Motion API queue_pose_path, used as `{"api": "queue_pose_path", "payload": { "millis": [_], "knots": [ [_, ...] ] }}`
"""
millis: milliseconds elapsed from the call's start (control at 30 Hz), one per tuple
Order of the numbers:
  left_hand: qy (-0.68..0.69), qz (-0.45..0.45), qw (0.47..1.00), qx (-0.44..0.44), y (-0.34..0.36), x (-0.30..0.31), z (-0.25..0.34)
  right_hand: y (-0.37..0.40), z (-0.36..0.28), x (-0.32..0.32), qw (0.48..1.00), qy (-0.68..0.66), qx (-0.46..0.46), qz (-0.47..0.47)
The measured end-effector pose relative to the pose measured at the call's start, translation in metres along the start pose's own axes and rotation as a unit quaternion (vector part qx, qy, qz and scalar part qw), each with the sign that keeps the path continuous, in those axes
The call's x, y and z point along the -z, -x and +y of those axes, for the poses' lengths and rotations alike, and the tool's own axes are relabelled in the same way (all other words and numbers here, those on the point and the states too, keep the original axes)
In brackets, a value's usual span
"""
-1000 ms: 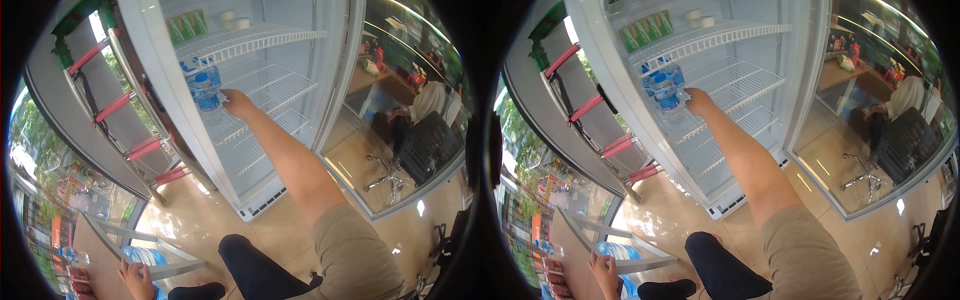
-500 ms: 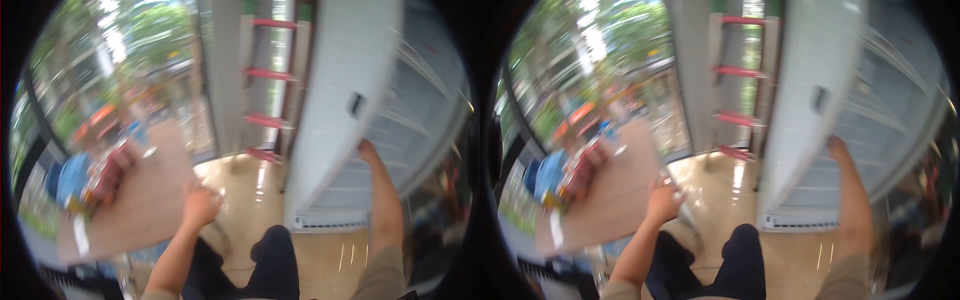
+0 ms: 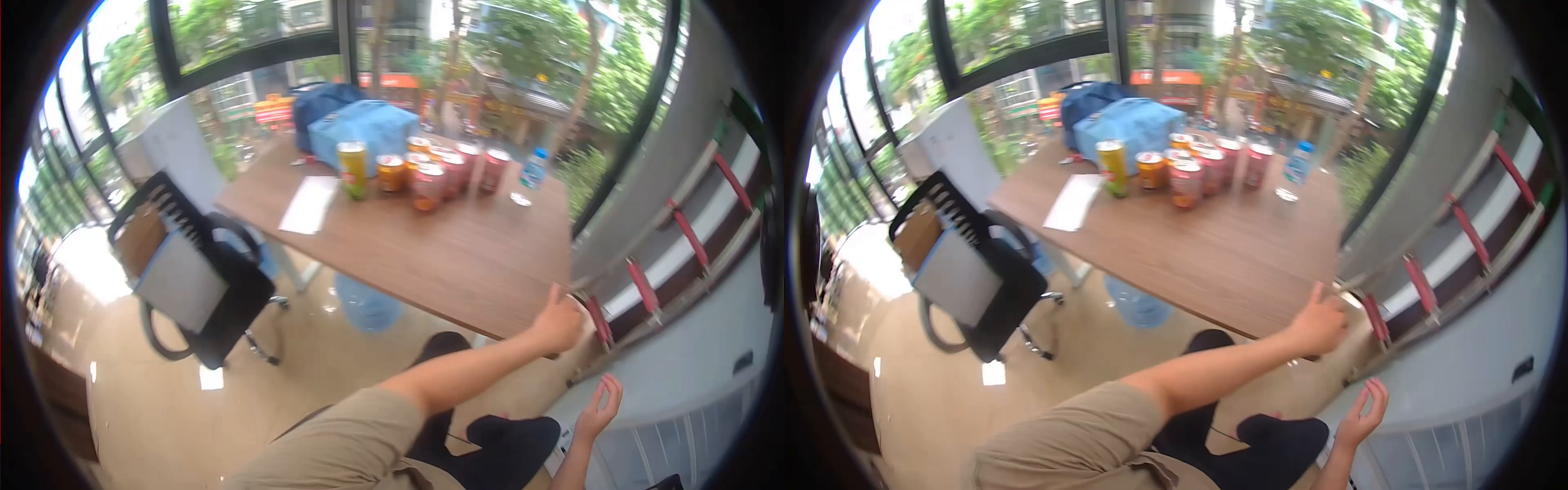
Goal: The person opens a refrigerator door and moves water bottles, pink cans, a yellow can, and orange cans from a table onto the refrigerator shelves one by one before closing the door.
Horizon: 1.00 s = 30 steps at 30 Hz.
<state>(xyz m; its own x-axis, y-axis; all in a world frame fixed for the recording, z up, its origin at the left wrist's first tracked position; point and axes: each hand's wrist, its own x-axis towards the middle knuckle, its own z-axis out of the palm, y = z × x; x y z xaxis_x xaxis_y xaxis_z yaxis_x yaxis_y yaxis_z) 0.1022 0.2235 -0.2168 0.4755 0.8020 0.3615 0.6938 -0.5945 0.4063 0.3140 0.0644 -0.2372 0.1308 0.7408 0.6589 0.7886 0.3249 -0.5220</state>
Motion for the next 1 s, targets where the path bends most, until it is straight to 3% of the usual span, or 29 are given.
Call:
{"api": "queue_pose_path", "payload": {
  "millis": [33,67,100,133,167,200,267,333,467,633,667,700,733,767,800,867,900,1000],
  "knots": [
    [0.068,-0.002,0.998,0.01,-0.003,0.009,-0.003,-0.009,-0.011,-0.019,0.999,-0.03,0.01,-0.014],
    [0.171,0.079,0.981,0.049,-0.009,-0.003,-0.011,-0.026,-0.02,-0.043,0.997,-0.039,0.044,-0.043],
    [0.303,0.166,0.934,0.087,-0.008,0.0,-0.016,-0.048,-0.031,-0.077,0.992,-0.058,0.085,-0.076],
    [0.477,0.191,0.853,0.09,-0.009,-0.012,-0.029,-0.065,-0.036,-0.105,0.988,-0.092,0.046,-0.118],
    [0.423,0.247,0.87,0.059,-0.02,-0.038,-0.055,-0.08,-0.033,-0.13,0.979,-0.116,0.01,-0.168],
    [0.45,0.254,0.851,0.092,-0.016,-0.036,-0.07,-0.093,-0.022,-0.157,0.967,-0.128,0.019,-0.222],
    [0.5,0.242,0.823,0.121,0.022,0.017,-0.085,-0.114,-0.022,-0.206,0.942,-0.147,0.046,-0.297],
    [0.449,0.285,0.838,0.12,0.035,0.023,-0.124,-0.137,-0.015,-0.244,0.925,-0.098,0.09,-0.356],
    [0.374,0.334,0.857,0.12,0.049,0.043,-0.172,-0.167,-0.044,-0.275,0.921,0.031,0.185,-0.343],
    [0.235,0.297,0.916,0.132,0.06,0.081,-0.214,-0.199,-0.068,-0.297,0.91,0.17,0.119,-0.359],
    [0.22,0.278,0.93,0.094,0.025,0.06,-0.184,-0.204,-0.058,-0.248,0.934,0.152,0.098,-0.307],
    [0.159,0.312,0.929,0.116,0.052,0.07,-0.239,-0.201,-0.082,-0.287,0.932,0.116,0.088,-0.331],
    [0.174,0.308,0.926,0.13,0.063,0.095,-0.224,-0.199,-0.138,-0.259,0.924,0.167,0.051,-0.34],
    [0.142,0.304,0.934,0.124,0.064,0.104,-0.223,-0.206,-0.169,-0.239,0.931,0.132,-0.012,-0.341],
    [0.132,0.285,0.935,0.164,0.065,0.125,-0.204,-0.2,-0.099,-0.293,0.956,0.144,0.055,-0.249],
    [0.081,0.279,0.939,0.184,0.049,0.129,-0.208,-0.21,-0.123,-0.284,0.953,0.139,-0.001,-0.271],
    [0.069,0.29,0.936,0.187,0.041,0.118,-0.218,-0.203,-0.113,-0.295,0.96,0.17,0.027,-0.22],
    [0.06,0.238,0.939,0.241,0.002,0.12,-0.217,-0.209,-0.106,-0.315,0.961,0.175,-0.002,-0.215]
  ]
}}
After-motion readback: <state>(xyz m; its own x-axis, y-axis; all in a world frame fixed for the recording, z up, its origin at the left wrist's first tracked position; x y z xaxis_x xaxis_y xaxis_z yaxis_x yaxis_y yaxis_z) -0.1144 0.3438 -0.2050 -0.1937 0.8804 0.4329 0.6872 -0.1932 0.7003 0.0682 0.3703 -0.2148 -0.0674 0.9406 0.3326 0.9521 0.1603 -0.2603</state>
